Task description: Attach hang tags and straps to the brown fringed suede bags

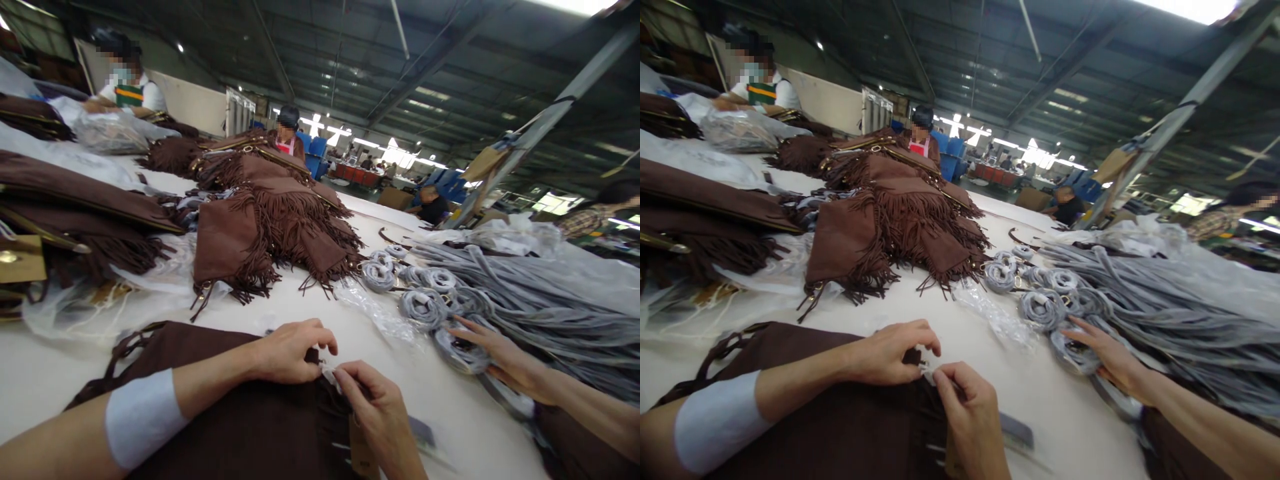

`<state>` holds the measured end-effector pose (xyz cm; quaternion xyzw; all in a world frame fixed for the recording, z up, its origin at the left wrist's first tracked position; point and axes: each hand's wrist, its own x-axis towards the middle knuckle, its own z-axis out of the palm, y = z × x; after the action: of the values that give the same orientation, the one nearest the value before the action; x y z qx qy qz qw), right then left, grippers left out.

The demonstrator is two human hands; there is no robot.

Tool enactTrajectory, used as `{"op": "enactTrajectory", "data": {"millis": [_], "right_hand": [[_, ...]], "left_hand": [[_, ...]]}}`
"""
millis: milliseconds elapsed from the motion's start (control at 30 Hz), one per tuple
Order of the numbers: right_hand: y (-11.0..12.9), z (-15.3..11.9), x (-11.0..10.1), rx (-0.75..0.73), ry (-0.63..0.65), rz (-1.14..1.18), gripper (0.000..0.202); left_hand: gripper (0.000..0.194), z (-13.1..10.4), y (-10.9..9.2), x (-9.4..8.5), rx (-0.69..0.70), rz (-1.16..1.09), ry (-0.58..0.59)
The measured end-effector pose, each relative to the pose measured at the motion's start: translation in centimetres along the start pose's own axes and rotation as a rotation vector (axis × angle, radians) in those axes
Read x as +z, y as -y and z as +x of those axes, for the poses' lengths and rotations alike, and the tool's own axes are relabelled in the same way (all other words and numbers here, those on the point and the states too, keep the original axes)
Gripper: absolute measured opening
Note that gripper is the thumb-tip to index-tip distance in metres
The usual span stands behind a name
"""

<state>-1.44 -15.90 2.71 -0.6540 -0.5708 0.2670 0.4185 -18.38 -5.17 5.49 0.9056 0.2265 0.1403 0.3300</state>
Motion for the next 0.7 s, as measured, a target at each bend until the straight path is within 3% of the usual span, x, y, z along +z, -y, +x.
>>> {"op": "enactTrajectory", "data": {"millis": [100,200,300,567,700], "right_hand": [[0.32,-0.02,0.39,0.008,-0.013,-0.007,0.038],[0.33,0.11,0.33,0.014,-0.048,-0.013,0.039],[0.12,0.14,0.28,-0.007,-0.064,-0.025,0.040],[-0.39,-0.09,0.90,-0.046,-0.113,-0.051,0.039],[-0.23,-0.12,0.89,-0.112,-0.114,-0.037,0.028]], "left_hand": [[0.021,-0.07,-0.23,-0.02,0.027,-0.027,0.013],[0.023,-0.01,-0.31,0.08,0.023,-0.048,0.024],[0.013,0.22,-0.15,0.25,0.017,-0.110,0.014],[0.024,0.69,0.06,0.76,-0.121,-0.245,-0.010],[0.026,0.66,-0.05,0.87,-0.155,-0.304,-0.005]]}}
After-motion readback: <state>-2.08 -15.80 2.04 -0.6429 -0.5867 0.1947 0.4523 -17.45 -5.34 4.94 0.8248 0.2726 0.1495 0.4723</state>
